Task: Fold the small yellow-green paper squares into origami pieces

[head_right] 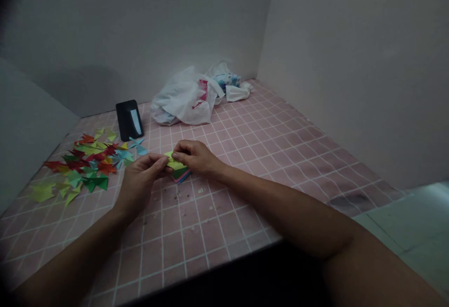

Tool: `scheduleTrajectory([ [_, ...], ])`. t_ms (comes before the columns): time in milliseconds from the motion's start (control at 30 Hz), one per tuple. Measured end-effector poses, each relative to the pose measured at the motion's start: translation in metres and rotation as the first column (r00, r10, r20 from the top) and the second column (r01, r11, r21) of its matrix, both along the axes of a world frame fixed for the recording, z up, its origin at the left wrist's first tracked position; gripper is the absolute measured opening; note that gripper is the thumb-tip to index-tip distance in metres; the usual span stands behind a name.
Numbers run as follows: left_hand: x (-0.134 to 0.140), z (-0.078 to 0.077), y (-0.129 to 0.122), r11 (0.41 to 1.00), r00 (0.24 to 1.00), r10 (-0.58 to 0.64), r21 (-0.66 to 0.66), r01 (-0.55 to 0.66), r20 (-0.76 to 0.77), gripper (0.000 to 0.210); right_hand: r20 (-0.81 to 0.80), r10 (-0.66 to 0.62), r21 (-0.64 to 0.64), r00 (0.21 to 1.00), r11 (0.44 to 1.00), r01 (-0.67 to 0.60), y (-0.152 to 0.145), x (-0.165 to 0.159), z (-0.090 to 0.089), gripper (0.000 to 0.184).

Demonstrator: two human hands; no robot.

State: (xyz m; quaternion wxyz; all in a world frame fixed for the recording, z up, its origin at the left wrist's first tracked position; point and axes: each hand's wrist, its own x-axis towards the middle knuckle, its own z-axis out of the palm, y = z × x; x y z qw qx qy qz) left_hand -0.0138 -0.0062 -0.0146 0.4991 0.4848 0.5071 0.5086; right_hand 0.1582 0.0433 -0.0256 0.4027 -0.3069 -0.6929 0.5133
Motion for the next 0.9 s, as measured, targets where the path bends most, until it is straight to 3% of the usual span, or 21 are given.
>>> scheduleTrajectory([
  [267, 0.0012, 0.0008, -0.0013, 1.000, 1.000, 0.003, 0.025, -0.003, -0.019, 0.022, -0.013, 0.007, 0.009, 1.000, 1.000, -0.007, -0.0001, -0.0008, 0.0014, 0.022],
  [467, -0.0013, 0.0003, 0.0010, 0.999, 0.997, -0.029, -0.033, 0.031, 0.070, 0.027, -0.018, -0.002, 0.012, 1.000, 1.000, 0.002, -0.0004, 0.0006, 0.0020, 0.016],
  [900, -0.0020, 0.0019, 0.0029, 0.999, 0.999, -0.041, -0.028, 0.041, 0.009, 0.021, -0.004, -0.044, 0.077, 0.999, 0.996, 0.044, 0.0011, 0.0018, 0.0008, 0.011],
])
